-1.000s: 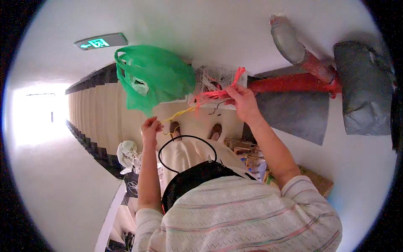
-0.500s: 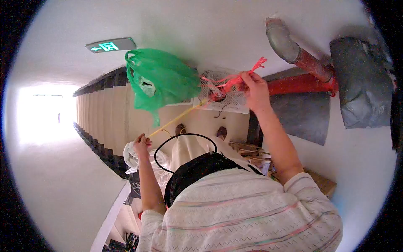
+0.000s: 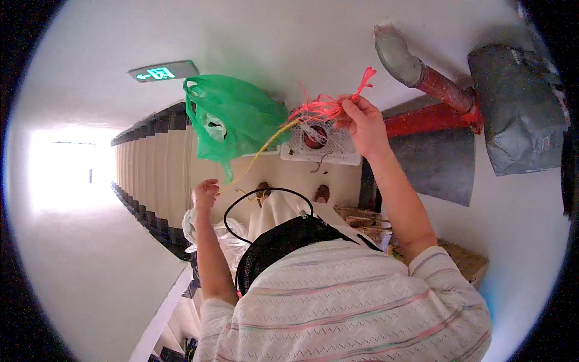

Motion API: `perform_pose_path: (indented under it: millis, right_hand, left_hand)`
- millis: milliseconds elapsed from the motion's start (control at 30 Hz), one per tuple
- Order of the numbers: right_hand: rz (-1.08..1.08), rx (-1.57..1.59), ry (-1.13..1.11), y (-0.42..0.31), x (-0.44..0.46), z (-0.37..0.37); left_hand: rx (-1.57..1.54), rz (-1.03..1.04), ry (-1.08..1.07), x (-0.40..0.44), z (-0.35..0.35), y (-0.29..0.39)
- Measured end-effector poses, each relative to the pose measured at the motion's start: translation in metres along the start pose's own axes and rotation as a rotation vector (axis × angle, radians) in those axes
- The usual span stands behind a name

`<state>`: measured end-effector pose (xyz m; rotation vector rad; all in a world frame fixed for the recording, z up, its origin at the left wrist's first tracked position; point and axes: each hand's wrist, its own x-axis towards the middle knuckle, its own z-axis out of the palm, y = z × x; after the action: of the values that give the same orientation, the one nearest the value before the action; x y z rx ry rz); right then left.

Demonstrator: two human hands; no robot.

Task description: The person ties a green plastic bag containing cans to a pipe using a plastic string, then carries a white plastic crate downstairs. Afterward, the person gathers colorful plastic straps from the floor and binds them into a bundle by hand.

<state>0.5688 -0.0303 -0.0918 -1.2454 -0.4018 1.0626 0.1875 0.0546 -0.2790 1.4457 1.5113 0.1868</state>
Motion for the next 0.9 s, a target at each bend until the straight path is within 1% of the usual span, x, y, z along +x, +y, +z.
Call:
perform_pose_path:
  millis: [33,67,100,167,233,300,400,500,600,667,700,767,800,900]
  right_hand:
    - [0.024,0.051,-0.044,0.000,0.000,0.001]
    - [0.048,0.103,-0.088,0.000,0.000,0.003]
    - [0.067,0.098,-0.098,0.000,-0.001,0.006]
    - [0.114,0.087,-0.121,-0.001,-0.003,0.017]
    - [0.113,0.071,-0.133,-0.006,-0.005,0.031]
    - [0.107,0.081,-0.148,-0.009,-0.005,0.037]
    - [0.089,0.137,-0.172,-0.012,-0.002,0.036]
    - [0.079,0.200,-0.186,-0.017,-0.001,0.028]
    - [0.096,0.275,-0.191,-0.021,-0.003,0.023]
    - [0.116,0.322,-0.185,-0.025,-0.004,0.023]
    - [0.126,0.337,-0.146,-0.027,-0.004,0.023]
    - [0.148,0.365,-0.066,-0.030,-0.005,0.025]
    - [0.151,0.410,-0.105,-0.030,-0.003,0.021]
    - [0.162,0.508,-0.232,-0.027,0.002,0.009]
  left_hand:
    - [0.307,0.074,-0.043,0.006,0.002,0.003]
    - [0.349,0.179,-0.056,0.013,0.007,0.008]
    - [0.389,0.285,-0.071,0.008,0.013,0.038]
    - [-0.189,0.330,-0.310,-0.005,0.027,0.113]
    - [-0.453,0.478,-0.576,-0.023,0.041,0.179]
    - [-0.508,0.580,-0.673,-0.036,0.055,0.219]
    - [-0.584,0.591,-0.610,-0.032,0.086,0.236]
    - [-0.675,0.462,-0.452,-0.034,0.100,0.253]
    - [-0.710,0.486,-0.359,-0.030,0.110,0.254]
    - [-0.617,0.505,-0.432,-0.026,0.115,0.254]
    - [-0.571,0.513,-0.468,-0.024,0.119,0.253]
    - [-0.521,0.708,-0.435,-0.022,0.128,0.249]
    - [-0.495,0.804,-0.416,-0.026,0.127,0.252]
    - [-0.439,0.685,-0.217,-0.038,0.120,0.262]
